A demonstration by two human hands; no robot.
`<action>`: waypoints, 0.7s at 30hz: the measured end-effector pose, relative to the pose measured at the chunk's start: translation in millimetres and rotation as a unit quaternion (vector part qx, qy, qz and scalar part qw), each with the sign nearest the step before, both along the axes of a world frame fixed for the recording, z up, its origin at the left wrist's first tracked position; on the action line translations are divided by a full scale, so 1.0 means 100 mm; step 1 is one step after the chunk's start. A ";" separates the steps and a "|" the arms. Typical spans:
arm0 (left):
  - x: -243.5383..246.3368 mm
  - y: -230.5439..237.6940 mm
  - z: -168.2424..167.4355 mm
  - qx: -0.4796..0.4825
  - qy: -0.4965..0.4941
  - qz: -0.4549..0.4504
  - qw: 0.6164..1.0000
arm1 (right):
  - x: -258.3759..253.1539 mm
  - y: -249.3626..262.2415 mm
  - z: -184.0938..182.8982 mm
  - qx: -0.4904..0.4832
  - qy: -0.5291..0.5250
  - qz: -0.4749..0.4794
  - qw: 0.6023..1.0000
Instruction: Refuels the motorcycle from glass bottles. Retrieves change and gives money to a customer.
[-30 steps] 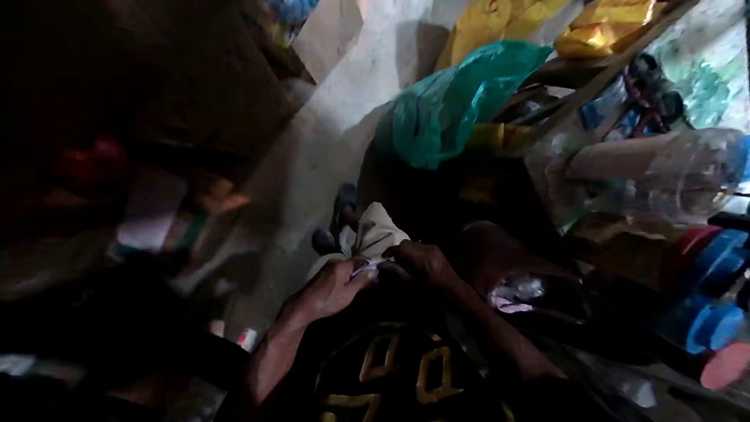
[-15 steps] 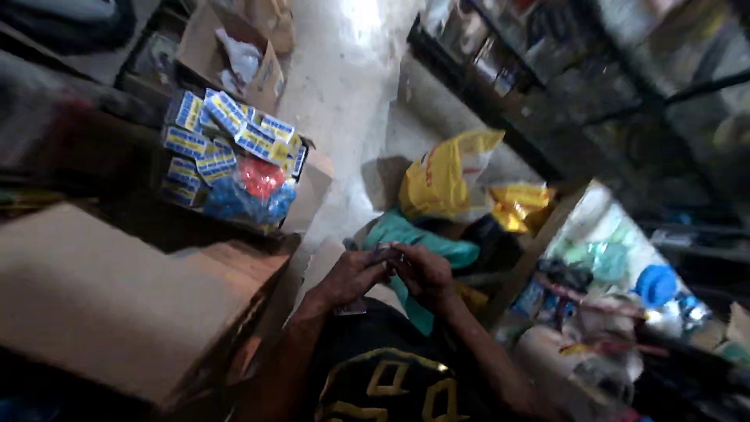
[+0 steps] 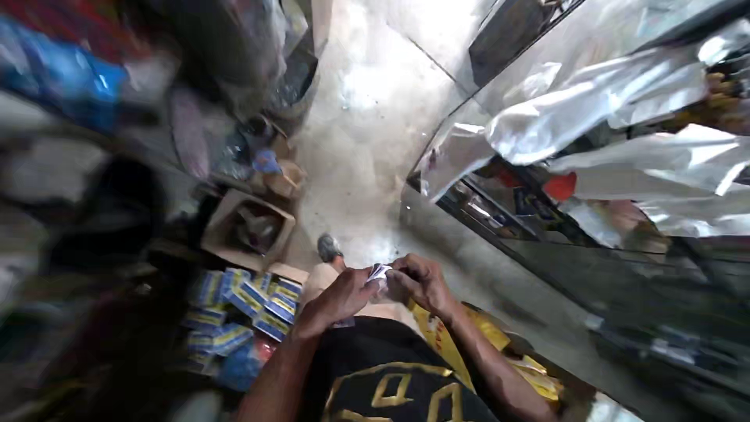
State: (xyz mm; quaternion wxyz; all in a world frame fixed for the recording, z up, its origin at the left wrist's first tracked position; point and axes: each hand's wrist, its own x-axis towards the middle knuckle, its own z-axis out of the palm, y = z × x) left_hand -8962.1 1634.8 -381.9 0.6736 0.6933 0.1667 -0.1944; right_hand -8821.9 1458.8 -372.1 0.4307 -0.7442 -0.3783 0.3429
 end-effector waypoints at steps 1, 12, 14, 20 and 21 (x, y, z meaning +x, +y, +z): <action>0.23 0.30 0.12 -0.004 0.013 0.001 1.000 | 0.21 0.29 0.06 0.017 0.006 -0.001 1.000; 3.53 2.55 0.52 0.068 -0.007 0.039 0.997 | 3.47 2.63 0.43 0.070 -0.096 -0.032 0.992; 4.26 2.88 0.51 0.076 0.014 0.056 0.995 | 4.25 3.02 0.41 0.080 -0.082 -0.024 0.993; 6.22 3.63 0.65 0.041 -0.019 0.021 0.999 | 6.16 3.70 0.59 0.031 -0.088 -0.049 0.994; 6.58 3.73 0.65 0.023 -0.031 0.014 0.999 | 6.46 3.78 0.61 0.021 -0.107 -0.054 0.993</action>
